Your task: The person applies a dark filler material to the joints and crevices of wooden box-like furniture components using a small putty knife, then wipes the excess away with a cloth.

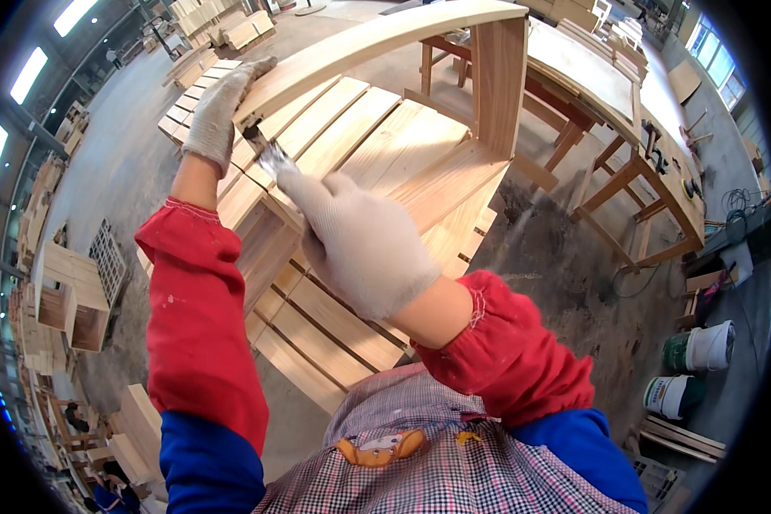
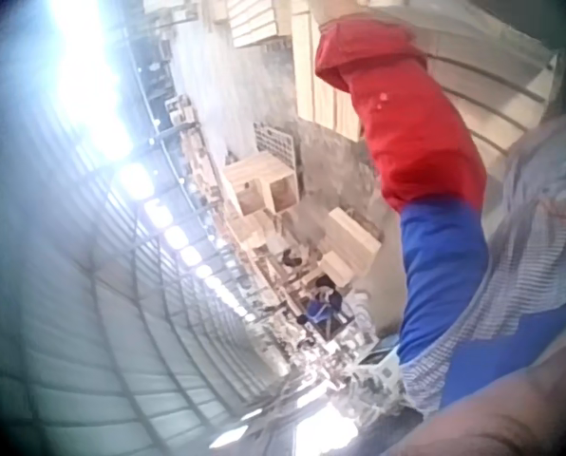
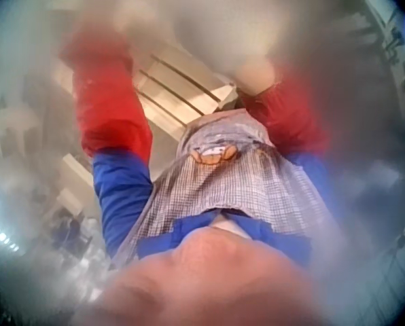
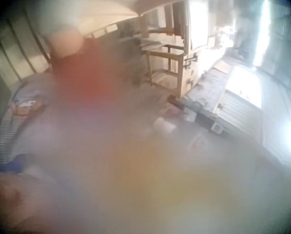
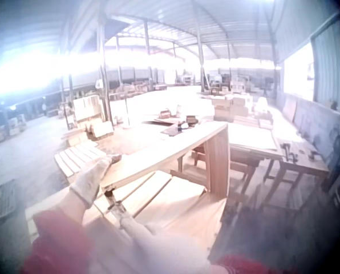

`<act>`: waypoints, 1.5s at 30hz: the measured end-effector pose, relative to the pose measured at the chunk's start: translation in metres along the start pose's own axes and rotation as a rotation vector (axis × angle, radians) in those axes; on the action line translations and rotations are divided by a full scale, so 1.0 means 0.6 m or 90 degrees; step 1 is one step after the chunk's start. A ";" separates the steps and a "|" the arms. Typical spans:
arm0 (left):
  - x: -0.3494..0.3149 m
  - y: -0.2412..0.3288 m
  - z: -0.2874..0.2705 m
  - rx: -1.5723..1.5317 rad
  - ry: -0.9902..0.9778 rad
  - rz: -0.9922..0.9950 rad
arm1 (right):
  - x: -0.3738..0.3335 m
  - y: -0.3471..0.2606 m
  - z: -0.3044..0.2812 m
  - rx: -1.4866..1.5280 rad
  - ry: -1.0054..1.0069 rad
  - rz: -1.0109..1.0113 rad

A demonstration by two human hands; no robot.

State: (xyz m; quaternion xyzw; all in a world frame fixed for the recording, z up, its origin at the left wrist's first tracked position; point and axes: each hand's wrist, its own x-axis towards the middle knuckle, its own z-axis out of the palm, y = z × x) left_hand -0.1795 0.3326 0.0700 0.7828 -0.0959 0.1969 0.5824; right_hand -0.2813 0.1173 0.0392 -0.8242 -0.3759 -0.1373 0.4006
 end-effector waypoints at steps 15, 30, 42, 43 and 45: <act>0.031 -0.029 -0.038 -0.117 0.099 -0.147 | -0.292 0.144 0.183 0.056 -0.097 0.212; 0.055 -0.053 -0.073 -0.152 0.040 -0.142 | -0.304 0.177 0.231 0.136 -0.002 0.192; 0.051 -0.052 -0.068 -0.152 0.084 -0.148 | -0.297 0.152 0.194 0.058 -0.072 0.219; 0.051 -0.052 -0.067 -0.145 0.083 -0.144 | -0.297 0.148 0.188 0.051 -0.083 0.229; 0.050 -0.051 -0.064 -0.131 0.080 -0.137 | -0.286 0.156 0.185 0.022 -0.075 0.225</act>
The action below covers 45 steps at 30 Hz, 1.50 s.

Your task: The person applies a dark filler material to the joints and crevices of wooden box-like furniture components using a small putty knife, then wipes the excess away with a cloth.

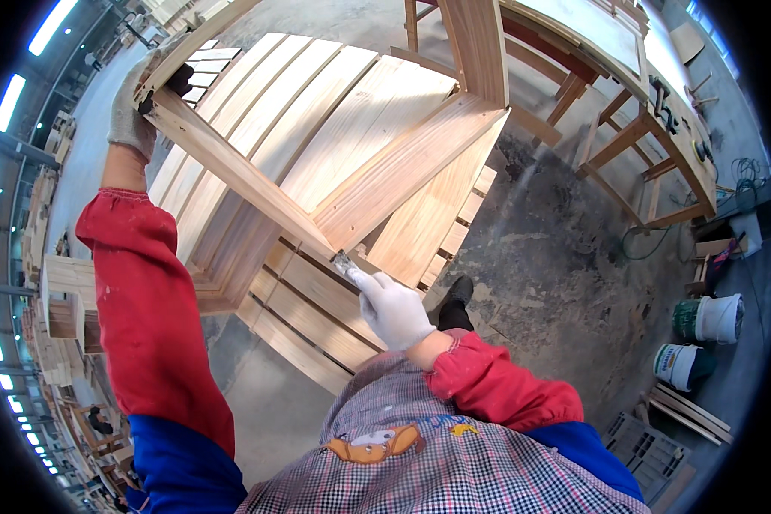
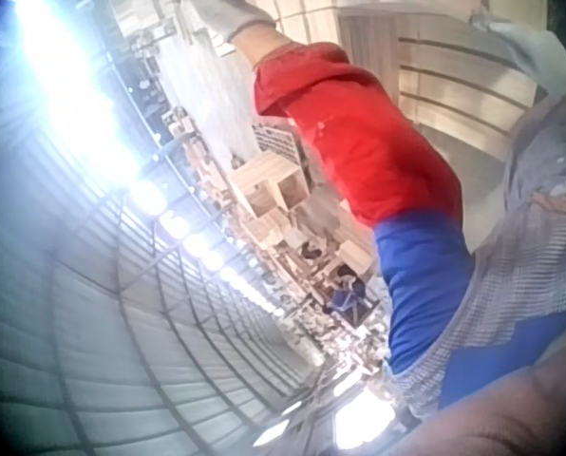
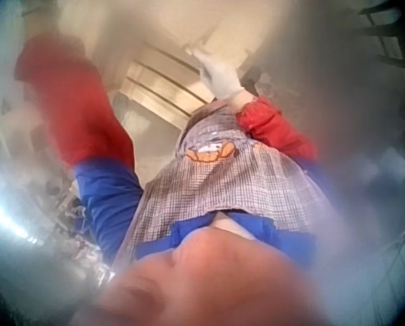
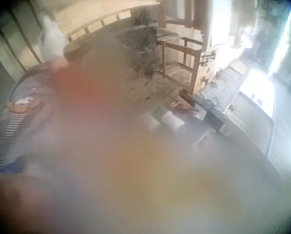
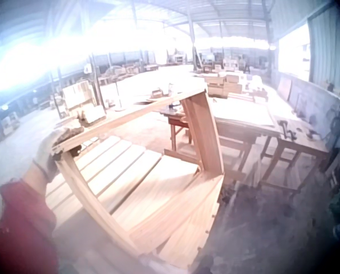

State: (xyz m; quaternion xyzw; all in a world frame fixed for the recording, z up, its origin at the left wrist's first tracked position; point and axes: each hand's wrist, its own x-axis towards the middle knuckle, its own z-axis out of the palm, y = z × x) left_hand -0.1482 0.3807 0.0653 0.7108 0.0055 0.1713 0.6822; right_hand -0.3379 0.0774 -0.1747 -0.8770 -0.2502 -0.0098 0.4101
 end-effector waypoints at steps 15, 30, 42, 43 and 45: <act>-0.028 0.005 0.022 -0.002 0.018 -0.017 | 0.001 -0.003 -0.068 -0.110 -0.116 0.058; -0.128 0.042 0.099 0.281 -0.074 0.317 | 0.051 0.065 -0.067 0.273 -0.264 0.207; -0.152 0.049 0.106 0.108 -0.039 0.145 | 0.079 0.080 -0.059 0.440 -0.405 0.351; -0.152 0.050 0.109 0.107 -0.039 0.147 | 0.080 0.082 -0.071 0.537 -0.416 0.394; -0.157 0.055 0.118 0.132 -0.040 0.155 | 0.077 0.090 -0.096 0.734 -0.428 0.476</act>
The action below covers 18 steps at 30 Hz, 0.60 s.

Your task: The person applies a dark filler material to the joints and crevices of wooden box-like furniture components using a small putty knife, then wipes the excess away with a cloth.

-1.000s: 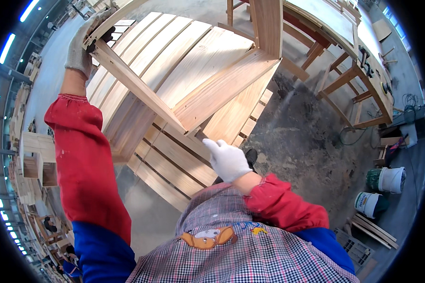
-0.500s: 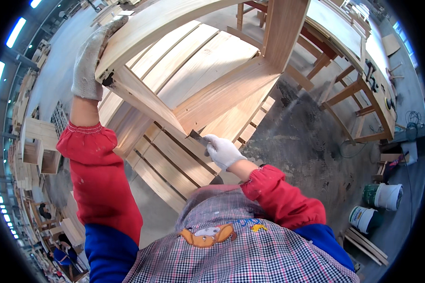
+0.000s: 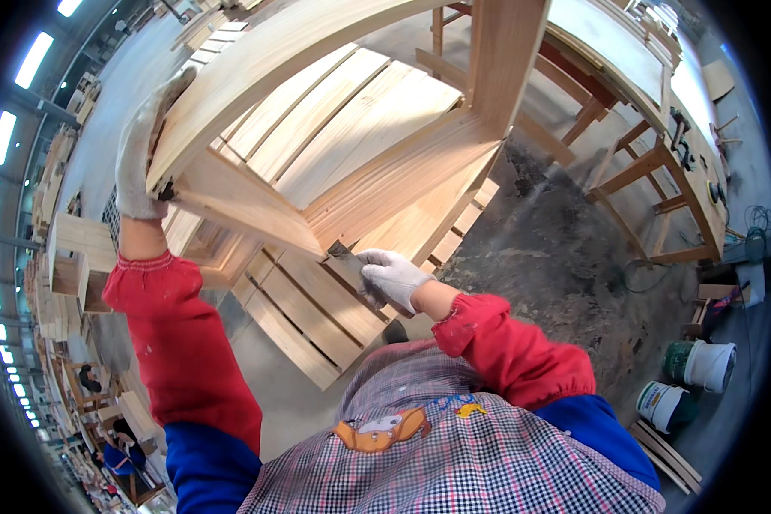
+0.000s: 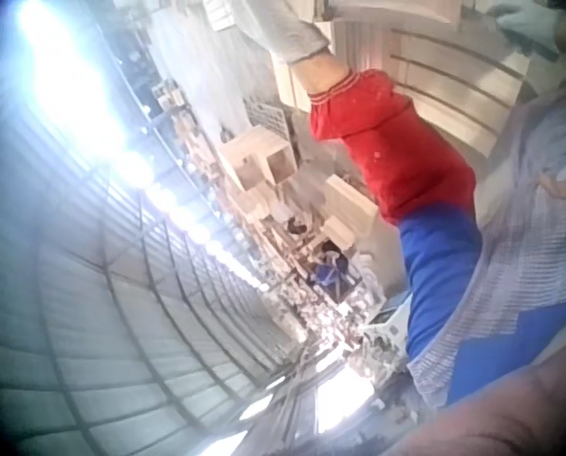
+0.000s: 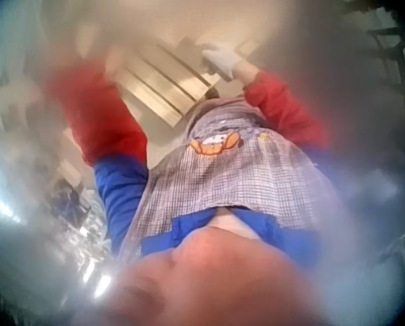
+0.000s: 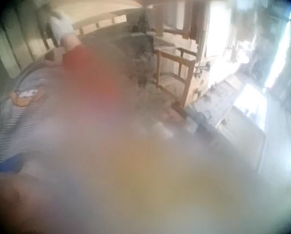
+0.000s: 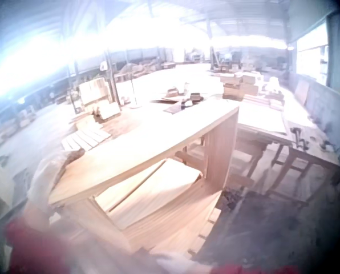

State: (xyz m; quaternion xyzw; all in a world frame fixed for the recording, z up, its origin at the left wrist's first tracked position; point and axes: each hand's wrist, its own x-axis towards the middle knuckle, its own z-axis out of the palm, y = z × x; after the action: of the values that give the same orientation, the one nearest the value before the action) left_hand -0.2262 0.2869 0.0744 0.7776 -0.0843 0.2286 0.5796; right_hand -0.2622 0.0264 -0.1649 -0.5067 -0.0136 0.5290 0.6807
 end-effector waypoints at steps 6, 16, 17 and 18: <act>-0.031 0.028 0.020 0.050 0.030 -0.026 | -0.101 -0.042 -0.077 0.101 0.000 -0.009; -0.174 0.106 0.216 0.588 0.393 0.526 | -0.302 -0.030 -0.313 0.209 0.242 -0.072; -0.166 0.093 0.266 0.412 0.262 0.406 | -0.323 -0.036 -0.329 0.227 0.269 -0.069; -0.153 0.074 0.320 0.231 0.178 0.269 | -0.342 -0.038 -0.350 0.246 0.302 -0.066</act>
State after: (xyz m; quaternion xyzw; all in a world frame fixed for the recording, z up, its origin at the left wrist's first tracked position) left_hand -0.2751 0.0803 0.0281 0.7944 -0.1213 0.4604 0.3771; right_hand -0.2198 -0.2641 -0.1448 -0.4757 0.2209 0.3528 0.7748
